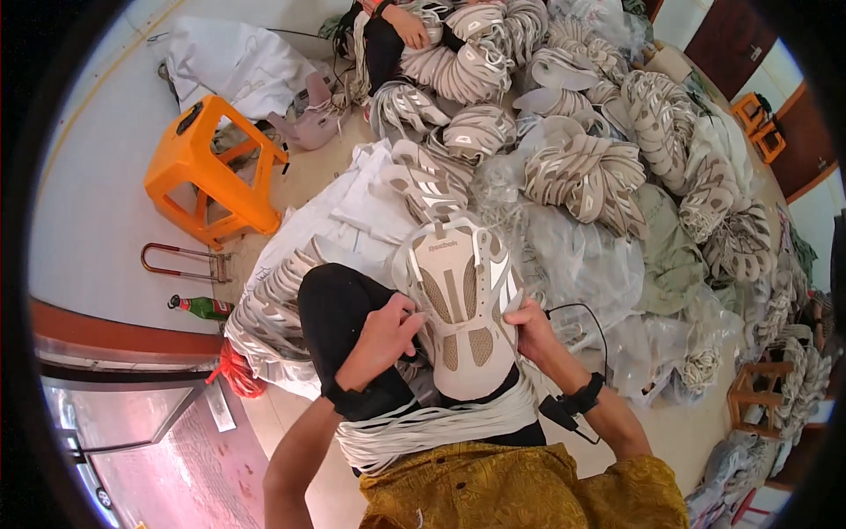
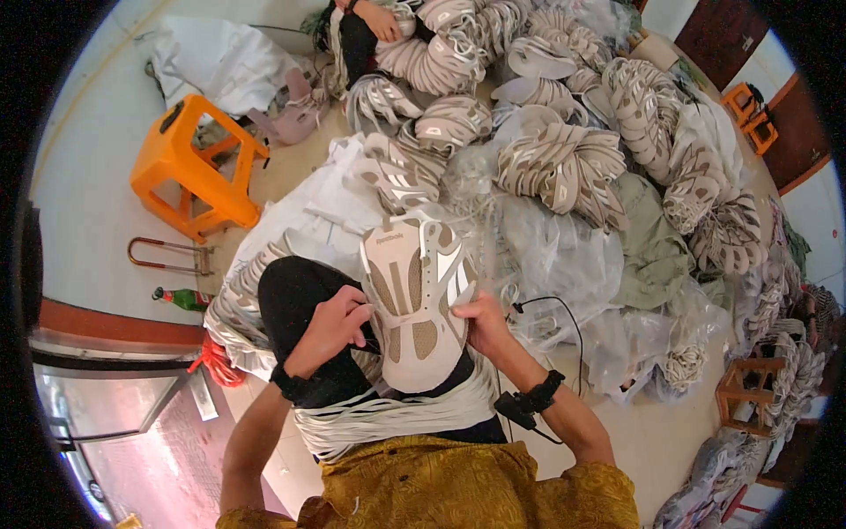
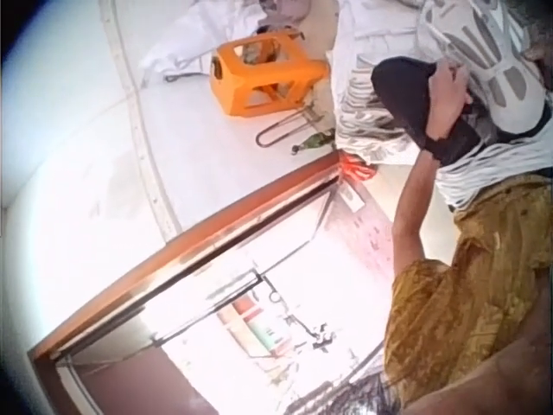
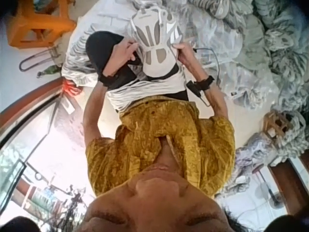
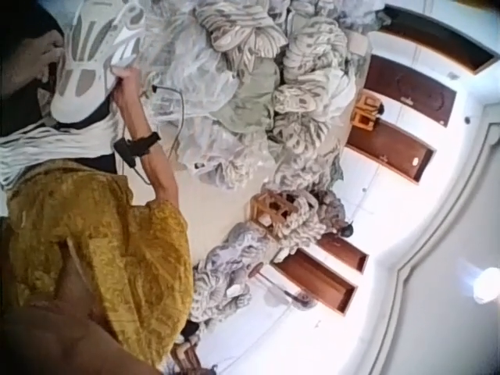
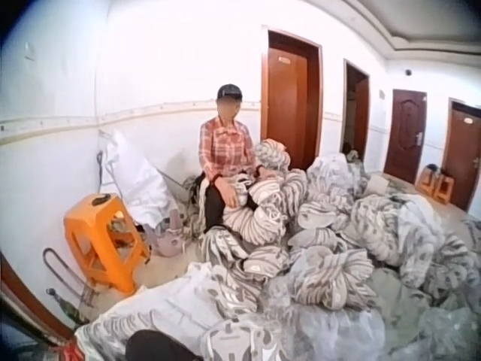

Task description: Lacing a new sneaker in a manufacturing or assembly setting.

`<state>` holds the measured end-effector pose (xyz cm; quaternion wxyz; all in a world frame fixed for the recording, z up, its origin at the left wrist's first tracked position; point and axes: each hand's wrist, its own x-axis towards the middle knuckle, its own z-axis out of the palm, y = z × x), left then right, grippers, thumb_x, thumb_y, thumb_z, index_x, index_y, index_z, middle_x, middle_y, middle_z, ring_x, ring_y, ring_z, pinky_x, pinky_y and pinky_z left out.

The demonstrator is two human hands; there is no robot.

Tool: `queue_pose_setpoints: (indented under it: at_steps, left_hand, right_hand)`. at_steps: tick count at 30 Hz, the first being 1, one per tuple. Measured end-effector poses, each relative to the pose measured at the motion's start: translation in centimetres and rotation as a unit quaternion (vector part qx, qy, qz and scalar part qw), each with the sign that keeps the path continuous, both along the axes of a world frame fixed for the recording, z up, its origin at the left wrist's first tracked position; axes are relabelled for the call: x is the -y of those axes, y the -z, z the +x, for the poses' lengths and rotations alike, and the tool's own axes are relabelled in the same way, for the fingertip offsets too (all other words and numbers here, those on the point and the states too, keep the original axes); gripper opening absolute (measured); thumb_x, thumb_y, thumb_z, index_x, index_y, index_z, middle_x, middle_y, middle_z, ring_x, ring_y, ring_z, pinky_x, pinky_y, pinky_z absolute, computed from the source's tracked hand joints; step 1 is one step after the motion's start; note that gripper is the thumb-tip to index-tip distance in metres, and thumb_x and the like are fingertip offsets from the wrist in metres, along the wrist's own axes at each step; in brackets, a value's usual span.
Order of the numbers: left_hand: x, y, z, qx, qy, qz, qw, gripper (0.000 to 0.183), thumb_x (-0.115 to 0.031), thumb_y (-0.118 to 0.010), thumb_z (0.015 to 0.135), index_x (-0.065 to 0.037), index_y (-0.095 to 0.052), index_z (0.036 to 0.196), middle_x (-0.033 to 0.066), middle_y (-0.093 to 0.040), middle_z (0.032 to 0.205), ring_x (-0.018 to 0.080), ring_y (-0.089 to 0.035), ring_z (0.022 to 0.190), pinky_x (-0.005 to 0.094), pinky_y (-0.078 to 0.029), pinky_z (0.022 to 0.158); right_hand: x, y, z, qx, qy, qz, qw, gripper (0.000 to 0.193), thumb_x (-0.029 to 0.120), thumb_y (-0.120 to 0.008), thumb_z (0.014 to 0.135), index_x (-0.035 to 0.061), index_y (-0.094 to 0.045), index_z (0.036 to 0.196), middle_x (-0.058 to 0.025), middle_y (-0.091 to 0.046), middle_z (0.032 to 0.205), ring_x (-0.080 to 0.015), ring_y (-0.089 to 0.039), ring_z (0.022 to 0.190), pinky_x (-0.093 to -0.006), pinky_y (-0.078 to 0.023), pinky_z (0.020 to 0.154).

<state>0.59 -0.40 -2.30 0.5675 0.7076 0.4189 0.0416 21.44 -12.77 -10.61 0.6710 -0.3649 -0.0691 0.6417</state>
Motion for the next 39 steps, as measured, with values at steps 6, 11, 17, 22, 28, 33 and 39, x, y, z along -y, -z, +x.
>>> queue_pose_setpoints:
  at_steps: [6, 11, 17, 22, 28, 33, 39]
  left_hand:
    - [3.2, -0.4, -0.9, 0.038, -0.006, 0.092, 0.995, 0.027, -0.012, -0.054, 0.082, 0.006, -0.046, 0.101, 0.0125, -0.060, 0.069, 0.0150, -0.058, 0.052, 0.0269, -0.045, 0.049]
    - [4.7, -0.1, -1.0, -0.015, 0.040, 0.325, 0.945, 0.031, -0.008, -0.058, 0.077, 0.003, -0.047, 0.104, 0.0128, -0.057, 0.080, 0.0250, -0.058, 0.064, 0.0298, -0.047, 0.058]
    - [4.8, -0.4, -0.6, -0.019, 0.128, 0.491, 0.861, 0.032, -0.008, -0.062, 0.068, -0.003, -0.053, 0.098, 0.0137, -0.052, 0.100, 0.0292, -0.050, 0.092, 0.0345, -0.044, 0.077]
    - [5.8, -2.3, -2.9, 0.081, 0.111, 0.440, 0.887, 0.008, -0.004, -0.058, 0.075, 0.000, -0.058, 0.081, 0.0111, -0.056, 0.072, 0.0254, -0.056, 0.069, 0.0313, -0.045, 0.062]
    - [8.0, -1.3, -4.5, 0.077, 0.123, 0.186, 0.972, 0.008, -0.009, -0.055, 0.079, -0.002, -0.056, 0.076, 0.0127, -0.056, 0.072, 0.0306, -0.056, 0.065, 0.0344, -0.046, 0.058]
    - [10.2, 0.0, -4.4, 0.096, 0.152, 0.227, 0.957, 0.007, -0.011, -0.055, 0.079, -0.004, -0.057, 0.079, 0.0121, -0.056, 0.071, 0.0293, -0.056, 0.068, 0.0345, -0.046, 0.061]
    - [12.0, 1.2, -4.0, -0.090, 0.278, 0.414, 0.862, 0.010, -0.014, -0.061, 0.072, -0.006, -0.054, 0.073, 0.0100, -0.053, 0.067, 0.0248, -0.055, 0.068, 0.0335, -0.043, 0.065]
  right_hand:
    - [0.0, 1.2, 0.6, -0.007, -0.103, -0.040, 0.994, 0.049, -0.002, -0.062, 0.061, -0.0066, -0.049, 0.109, -0.0149, -0.059, 0.100, -0.0249, -0.060, 0.085, -0.0347, -0.048, 0.080]
    - [0.2, 3.4, 0.8, 0.075, -0.169, -0.068, 0.980, 0.033, 0.007, -0.067, 0.063, -0.0035, -0.058, 0.093, -0.0083, -0.063, 0.079, -0.0165, -0.062, 0.064, -0.0244, -0.048, 0.053]
    - [-0.1, -0.7, 1.1, 0.316, -0.200, -0.164, 0.913, 0.013, 0.014, -0.069, 0.067, 0.0051, -0.059, 0.068, -0.0024, -0.055, 0.053, -0.0110, -0.055, 0.047, -0.0206, -0.041, 0.042]
    - [3.4, -4.8, 0.6, 0.551, -0.196, 0.044, 0.810, 0.011, 0.012, -0.066, 0.067, 0.0032, -0.059, 0.069, -0.0046, -0.058, 0.062, -0.0130, -0.055, 0.054, -0.0251, -0.041, 0.048]
    - [5.5, -4.3, -3.7, 0.802, -0.187, 0.227, 0.519, 0.011, 0.010, -0.064, 0.058, 0.0089, -0.057, 0.066, -0.0031, -0.052, 0.068, -0.0225, -0.053, 0.067, -0.0328, -0.043, 0.058]
    - [5.6, -5.1, -3.5, 0.832, -0.184, 0.274, 0.446, 0.011, 0.010, -0.063, 0.056, 0.0099, -0.054, 0.063, -0.0022, -0.049, 0.065, -0.0198, -0.052, 0.064, -0.0311, -0.043, 0.057]
    - [5.7, -5.2, -5.3, 0.815, -0.161, 0.307, 0.465, 0.015, 0.012, -0.064, 0.054, 0.0096, -0.055, 0.065, 0.0000, -0.046, 0.063, -0.0170, -0.049, 0.063, -0.0288, -0.042, 0.053]
